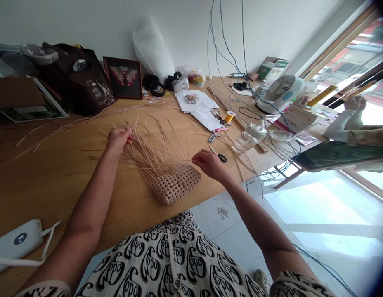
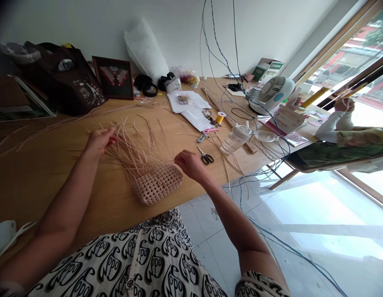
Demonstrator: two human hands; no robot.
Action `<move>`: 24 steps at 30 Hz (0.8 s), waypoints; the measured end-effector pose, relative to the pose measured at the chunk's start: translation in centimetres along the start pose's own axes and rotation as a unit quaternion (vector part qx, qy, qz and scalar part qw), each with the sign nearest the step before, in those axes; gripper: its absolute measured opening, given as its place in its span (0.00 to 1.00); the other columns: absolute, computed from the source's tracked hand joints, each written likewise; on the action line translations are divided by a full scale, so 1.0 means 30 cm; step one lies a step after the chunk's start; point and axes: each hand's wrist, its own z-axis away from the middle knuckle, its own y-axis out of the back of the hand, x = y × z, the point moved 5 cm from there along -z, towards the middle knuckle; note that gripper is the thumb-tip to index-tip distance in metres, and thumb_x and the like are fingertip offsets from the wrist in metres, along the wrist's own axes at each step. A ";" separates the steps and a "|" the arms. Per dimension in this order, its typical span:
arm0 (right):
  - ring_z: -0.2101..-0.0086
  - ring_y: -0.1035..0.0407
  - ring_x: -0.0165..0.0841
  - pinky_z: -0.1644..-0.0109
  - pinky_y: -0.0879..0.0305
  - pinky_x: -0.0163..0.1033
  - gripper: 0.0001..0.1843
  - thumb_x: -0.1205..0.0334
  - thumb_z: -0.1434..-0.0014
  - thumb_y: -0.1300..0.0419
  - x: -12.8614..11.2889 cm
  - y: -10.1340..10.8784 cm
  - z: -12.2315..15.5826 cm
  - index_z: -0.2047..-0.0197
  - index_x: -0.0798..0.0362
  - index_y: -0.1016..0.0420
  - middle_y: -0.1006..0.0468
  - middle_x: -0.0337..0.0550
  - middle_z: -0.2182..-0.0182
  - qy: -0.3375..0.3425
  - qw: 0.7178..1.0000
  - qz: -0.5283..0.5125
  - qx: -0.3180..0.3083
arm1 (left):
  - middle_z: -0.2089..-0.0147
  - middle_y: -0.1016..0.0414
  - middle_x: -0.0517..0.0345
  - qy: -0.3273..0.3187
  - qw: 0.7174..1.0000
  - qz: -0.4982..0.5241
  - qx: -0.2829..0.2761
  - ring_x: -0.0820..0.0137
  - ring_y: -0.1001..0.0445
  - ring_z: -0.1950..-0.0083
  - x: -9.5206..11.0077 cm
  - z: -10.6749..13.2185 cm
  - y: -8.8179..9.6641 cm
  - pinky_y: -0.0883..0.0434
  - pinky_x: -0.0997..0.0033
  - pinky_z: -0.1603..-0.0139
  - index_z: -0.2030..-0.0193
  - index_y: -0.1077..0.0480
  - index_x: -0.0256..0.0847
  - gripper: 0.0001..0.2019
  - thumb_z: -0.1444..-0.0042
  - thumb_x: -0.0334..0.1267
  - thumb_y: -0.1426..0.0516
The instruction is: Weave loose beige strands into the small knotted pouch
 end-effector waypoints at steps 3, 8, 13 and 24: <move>0.66 0.36 0.31 0.63 0.42 0.35 0.07 0.65 0.42 0.44 -0.028 0.010 0.001 0.68 0.54 0.25 0.28 0.45 0.68 0.025 0.997 0.072 0.021 | 0.62 0.28 0.52 -0.100 0.982 -0.083 0.138 0.68 0.30 0.63 0.059 0.023 0.069 0.35 0.70 0.63 0.57 0.33 0.34 0.16 0.54 0.35 0.40; 0.67 0.38 0.33 0.74 0.53 0.36 0.10 0.66 0.41 0.46 -0.082 0.005 -0.005 0.71 0.52 0.24 0.29 0.45 0.70 0.000 0.972 0.233 -0.023 | 0.64 0.25 0.54 -0.305 0.941 -0.106 -0.100 0.69 0.30 0.64 0.175 0.245 -0.150 0.35 0.72 0.61 0.63 0.27 0.36 0.11 0.47 0.38 0.48; 0.72 0.38 0.31 0.75 0.60 0.39 0.11 0.67 0.41 0.47 -0.102 -0.003 -0.008 0.72 0.53 0.27 0.29 0.45 0.71 -0.024 0.960 0.274 -0.058 | 0.66 0.24 0.53 -0.351 0.863 -0.138 -0.337 0.68 0.29 0.65 0.140 0.445 -0.365 0.36 0.73 0.62 0.69 0.26 0.38 0.11 0.47 0.39 0.47; 0.79 0.38 0.26 0.75 0.50 0.34 0.08 0.68 0.50 0.44 -0.098 -0.026 -0.058 0.77 0.56 0.25 0.26 0.41 0.80 -0.101 0.983 0.080 -0.134 | 0.87 0.40 0.60 -0.275 0.872 -0.196 -0.354 0.72 0.40 0.80 0.096 0.467 -0.353 0.45 0.73 0.75 0.88 0.38 0.40 0.17 0.53 0.40 0.43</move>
